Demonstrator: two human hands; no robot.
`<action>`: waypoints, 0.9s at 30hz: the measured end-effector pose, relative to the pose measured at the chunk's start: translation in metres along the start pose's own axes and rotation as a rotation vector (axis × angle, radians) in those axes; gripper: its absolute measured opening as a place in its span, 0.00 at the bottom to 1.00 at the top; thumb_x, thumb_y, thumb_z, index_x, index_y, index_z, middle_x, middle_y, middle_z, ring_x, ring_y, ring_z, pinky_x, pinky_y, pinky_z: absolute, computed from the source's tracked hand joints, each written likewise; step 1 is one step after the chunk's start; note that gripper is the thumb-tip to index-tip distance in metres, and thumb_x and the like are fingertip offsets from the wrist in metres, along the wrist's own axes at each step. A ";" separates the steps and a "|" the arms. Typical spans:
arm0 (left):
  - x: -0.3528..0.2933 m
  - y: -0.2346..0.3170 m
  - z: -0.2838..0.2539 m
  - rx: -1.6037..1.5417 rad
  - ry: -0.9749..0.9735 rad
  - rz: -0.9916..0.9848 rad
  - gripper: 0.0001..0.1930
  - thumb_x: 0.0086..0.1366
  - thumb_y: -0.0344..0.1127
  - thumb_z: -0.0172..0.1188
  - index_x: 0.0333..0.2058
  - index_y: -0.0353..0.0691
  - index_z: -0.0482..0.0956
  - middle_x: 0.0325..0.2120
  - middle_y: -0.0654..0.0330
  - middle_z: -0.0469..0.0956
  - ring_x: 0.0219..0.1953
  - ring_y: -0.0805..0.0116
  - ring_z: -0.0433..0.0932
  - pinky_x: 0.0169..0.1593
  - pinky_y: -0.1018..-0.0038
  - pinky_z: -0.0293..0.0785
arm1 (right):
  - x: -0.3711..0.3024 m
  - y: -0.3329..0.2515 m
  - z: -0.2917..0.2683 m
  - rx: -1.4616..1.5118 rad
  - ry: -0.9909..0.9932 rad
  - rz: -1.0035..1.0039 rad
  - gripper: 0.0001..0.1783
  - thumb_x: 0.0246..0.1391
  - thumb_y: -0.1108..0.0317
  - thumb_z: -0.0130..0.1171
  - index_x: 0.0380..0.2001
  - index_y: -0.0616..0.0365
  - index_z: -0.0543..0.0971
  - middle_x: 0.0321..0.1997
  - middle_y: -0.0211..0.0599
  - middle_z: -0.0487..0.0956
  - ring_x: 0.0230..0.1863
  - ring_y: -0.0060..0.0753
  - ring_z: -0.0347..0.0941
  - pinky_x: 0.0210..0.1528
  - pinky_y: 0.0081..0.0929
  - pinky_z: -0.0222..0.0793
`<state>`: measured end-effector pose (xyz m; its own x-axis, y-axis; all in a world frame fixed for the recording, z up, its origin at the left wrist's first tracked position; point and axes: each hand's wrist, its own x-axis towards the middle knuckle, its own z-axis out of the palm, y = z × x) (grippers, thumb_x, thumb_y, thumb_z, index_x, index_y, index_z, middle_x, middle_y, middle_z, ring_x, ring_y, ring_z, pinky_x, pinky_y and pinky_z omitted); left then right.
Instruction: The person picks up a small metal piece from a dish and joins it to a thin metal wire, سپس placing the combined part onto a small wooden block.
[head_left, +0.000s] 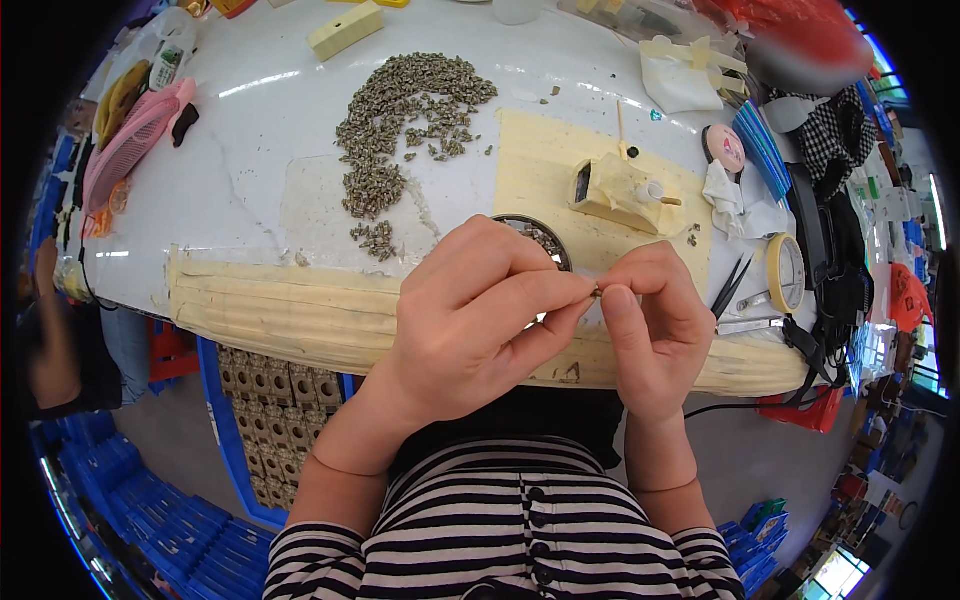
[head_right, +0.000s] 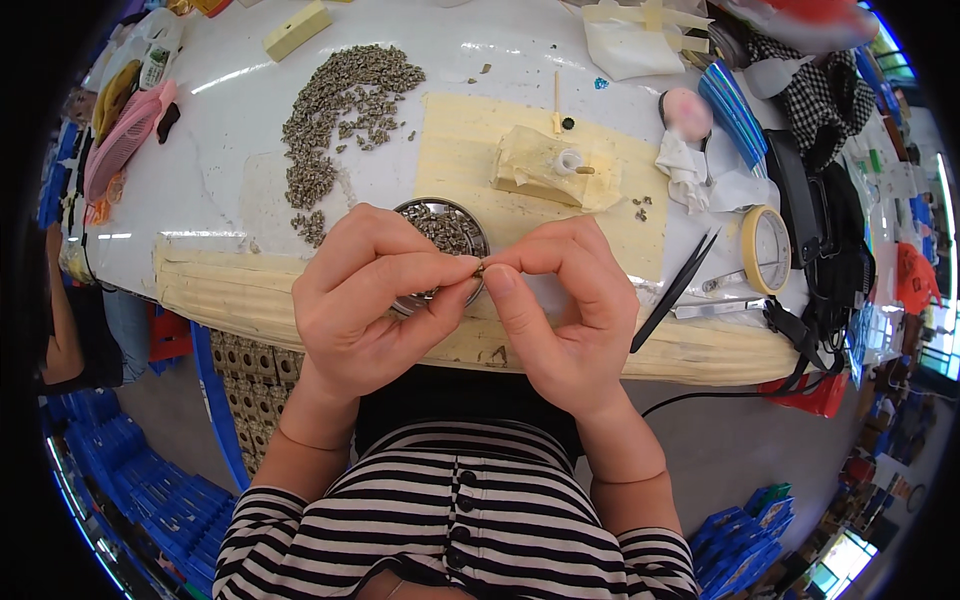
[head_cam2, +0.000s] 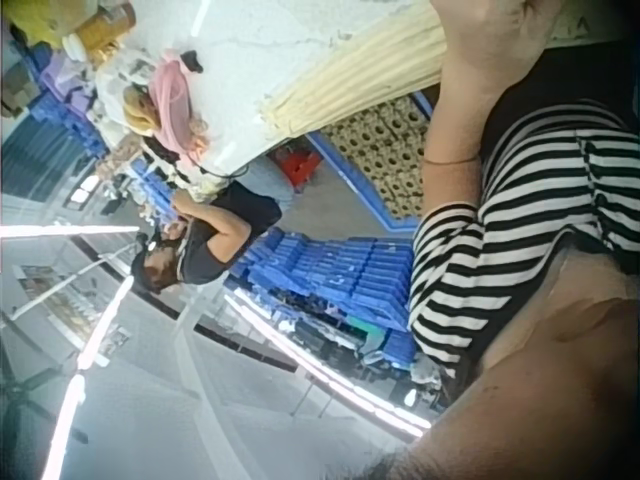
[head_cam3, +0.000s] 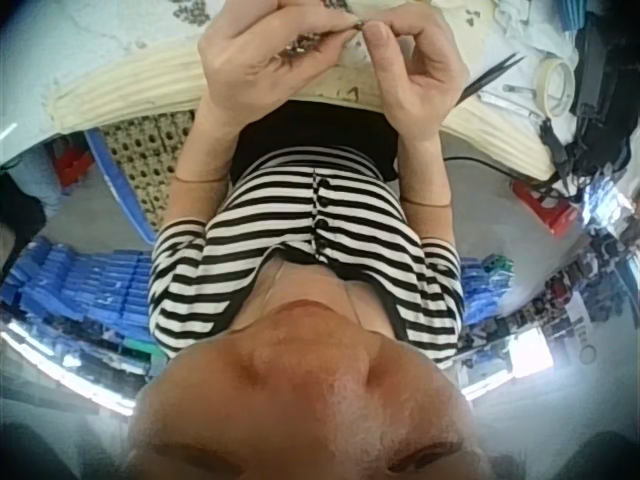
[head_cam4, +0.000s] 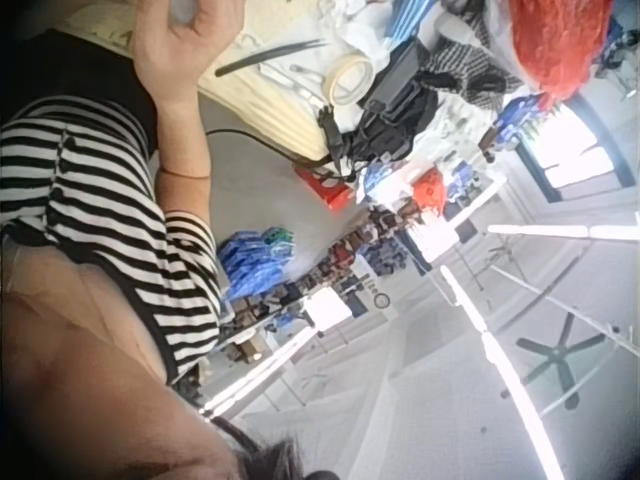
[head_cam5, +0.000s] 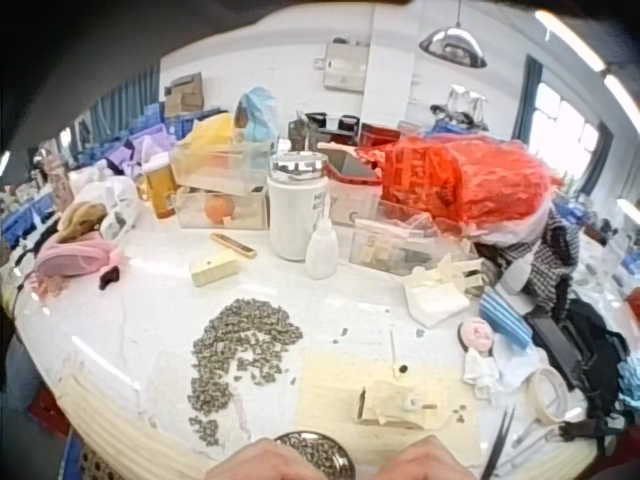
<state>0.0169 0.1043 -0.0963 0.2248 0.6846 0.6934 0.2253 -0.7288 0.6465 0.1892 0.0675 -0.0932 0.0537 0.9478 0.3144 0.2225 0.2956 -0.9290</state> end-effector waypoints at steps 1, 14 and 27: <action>0.000 0.000 0.000 0.000 -0.006 0.001 0.15 0.43 0.20 0.72 0.33 0.38 0.84 0.25 0.62 0.76 0.27 0.66 0.75 0.29 0.74 0.70 | 0.000 0.000 0.000 0.008 0.006 0.008 0.03 0.53 0.76 0.66 0.31 0.64 0.81 0.33 0.36 0.78 0.35 0.28 0.71 0.39 0.22 0.66; 0.000 0.000 -0.003 -0.011 -0.032 -0.002 0.15 0.43 0.19 0.72 0.33 0.37 0.86 0.25 0.63 0.77 0.27 0.69 0.74 0.29 0.76 0.68 | 0.000 0.001 0.000 0.067 -0.031 0.061 0.02 0.55 0.77 0.62 0.30 0.65 0.80 0.31 0.35 0.77 0.35 0.28 0.70 0.39 0.22 0.66; 0.002 0.003 -0.001 0.018 -0.020 -0.017 0.13 0.45 0.21 0.72 0.32 0.37 0.84 0.25 0.62 0.76 0.27 0.64 0.75 0.30 0.72 0.70 | 0.001 -0.001 0.001 0.067 -0.020 0.049 0.03 0.55 0.77 0.62 0.29 0.65 0.79 0.31 0.35 0.77 0.35 0.30 0.70 0.39 0.23 0.66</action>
<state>0.0168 0.1035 -0.0929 0.2398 0.6968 0.6760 0.2462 -0.7172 0.6520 0.1884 0.0686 -0.0923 0.0435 0.9632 0.2654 0.1546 0.2560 -0.9542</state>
